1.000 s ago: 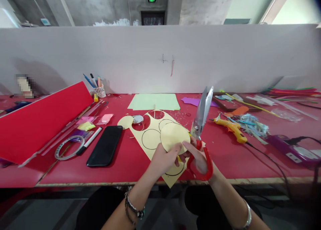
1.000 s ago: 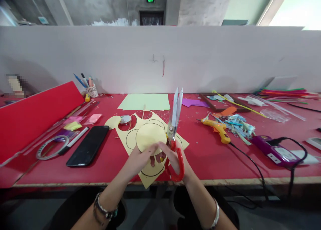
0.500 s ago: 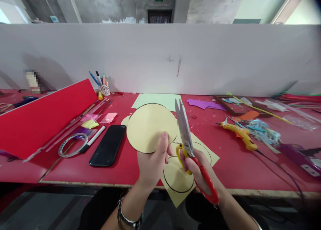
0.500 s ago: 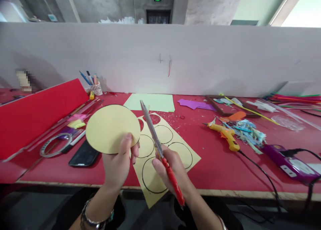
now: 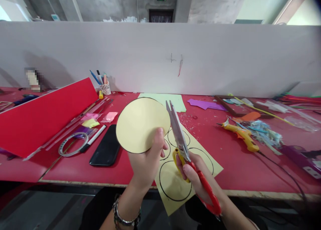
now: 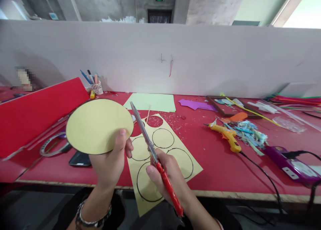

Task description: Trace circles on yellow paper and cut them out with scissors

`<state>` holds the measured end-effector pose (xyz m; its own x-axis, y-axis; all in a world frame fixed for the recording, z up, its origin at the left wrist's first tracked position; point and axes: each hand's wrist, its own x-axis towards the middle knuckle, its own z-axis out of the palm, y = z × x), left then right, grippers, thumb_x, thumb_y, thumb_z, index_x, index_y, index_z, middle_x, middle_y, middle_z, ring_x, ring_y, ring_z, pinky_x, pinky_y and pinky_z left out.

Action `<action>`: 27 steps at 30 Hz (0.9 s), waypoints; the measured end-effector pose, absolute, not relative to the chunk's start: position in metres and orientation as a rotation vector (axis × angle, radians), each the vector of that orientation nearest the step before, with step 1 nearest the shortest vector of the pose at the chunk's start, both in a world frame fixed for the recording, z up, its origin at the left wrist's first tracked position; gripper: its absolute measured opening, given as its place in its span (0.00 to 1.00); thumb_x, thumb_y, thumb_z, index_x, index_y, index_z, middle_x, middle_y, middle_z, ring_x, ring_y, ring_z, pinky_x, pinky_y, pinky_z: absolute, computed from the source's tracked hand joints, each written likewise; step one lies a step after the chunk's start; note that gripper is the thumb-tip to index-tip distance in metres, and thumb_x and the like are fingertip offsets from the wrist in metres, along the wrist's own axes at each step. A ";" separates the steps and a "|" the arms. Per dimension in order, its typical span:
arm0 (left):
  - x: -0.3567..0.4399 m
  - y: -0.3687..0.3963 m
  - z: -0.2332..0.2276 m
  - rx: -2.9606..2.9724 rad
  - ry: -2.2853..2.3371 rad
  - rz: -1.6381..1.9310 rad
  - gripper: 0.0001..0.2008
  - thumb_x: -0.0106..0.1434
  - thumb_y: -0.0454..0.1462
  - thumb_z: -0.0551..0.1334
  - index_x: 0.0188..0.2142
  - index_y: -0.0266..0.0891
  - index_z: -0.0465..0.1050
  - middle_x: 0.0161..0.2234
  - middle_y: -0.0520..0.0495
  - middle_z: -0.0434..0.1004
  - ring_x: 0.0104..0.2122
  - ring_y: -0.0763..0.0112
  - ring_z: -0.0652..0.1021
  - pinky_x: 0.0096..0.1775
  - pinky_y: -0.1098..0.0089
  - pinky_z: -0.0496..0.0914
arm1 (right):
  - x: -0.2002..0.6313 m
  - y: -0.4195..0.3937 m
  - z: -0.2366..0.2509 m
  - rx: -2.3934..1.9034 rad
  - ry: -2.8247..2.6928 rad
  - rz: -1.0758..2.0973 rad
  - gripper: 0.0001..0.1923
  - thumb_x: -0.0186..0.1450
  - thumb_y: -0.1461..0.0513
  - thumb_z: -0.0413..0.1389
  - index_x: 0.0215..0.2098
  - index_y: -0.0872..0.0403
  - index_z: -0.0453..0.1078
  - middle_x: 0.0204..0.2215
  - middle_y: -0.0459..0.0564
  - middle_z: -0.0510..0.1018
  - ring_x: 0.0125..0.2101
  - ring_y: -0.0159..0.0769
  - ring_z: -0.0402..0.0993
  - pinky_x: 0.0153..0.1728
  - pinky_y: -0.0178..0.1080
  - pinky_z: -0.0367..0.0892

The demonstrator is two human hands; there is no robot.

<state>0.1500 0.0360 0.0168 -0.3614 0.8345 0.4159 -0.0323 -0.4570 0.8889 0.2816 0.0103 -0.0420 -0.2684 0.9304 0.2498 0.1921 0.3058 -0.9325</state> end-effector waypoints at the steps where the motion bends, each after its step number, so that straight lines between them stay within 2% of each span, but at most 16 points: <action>1: 0.150 0.036 0.017 1.262 1.113 1.879 0.12 0.56 0.33 0.61 0.17 0.36 0.67 0.12 0.56 0.66 0.12 0.82 0.67 0.14 0.80 0.64 | 0.281 0.010 -0.041 -1.035 -1.689 1.047 0.18 0.64 0.48 0.46 0.27 0.53 0.56 0.20 0.41 0.56 0.19 0.28 0.52 0.20 0.33 0.51; 14: 0.147 0.037 0.016 1.245 1.129 1.891 0.10 0.57 0.36 0.61 0.21 0.35 0.69 0.12 0.56 0.66 0.12 0.82 0.67 0.14 0.80 0.65 | 0.279 0.009 -0.039 -1.036 -1.728 1.036 0.19 0.62 0.47 0.46 0.25 0.53 0.55 0.19 0.41 0.56 0.18 0.28 0.51 0.19 0.34 0.49; 27: 0.154 0.031 0.027 1.162 1.207 1.916 0.11 0.55 0.35 0.60 0.18 0.37 0.66 0.11 0.56 0.63 0.11 0.81 0.65 0.14 0.79 0.63 | 0.276 0.008 -0.038 -0.989 -1.697 1.047 0.19 0.63 0.47 0.45 0.24 0.53 0.55 0.18 0.40 0.55 0.18 0.28 0.50 0.18 0.33 0.48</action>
<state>0.1537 0.0312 0.0269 -0.4465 0.8185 0.3616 -0.0276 -0.4165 0.9087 0.2759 0.0080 -0.0384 -0.2911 0.9182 0.2686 0.1720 0.3264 -0.9294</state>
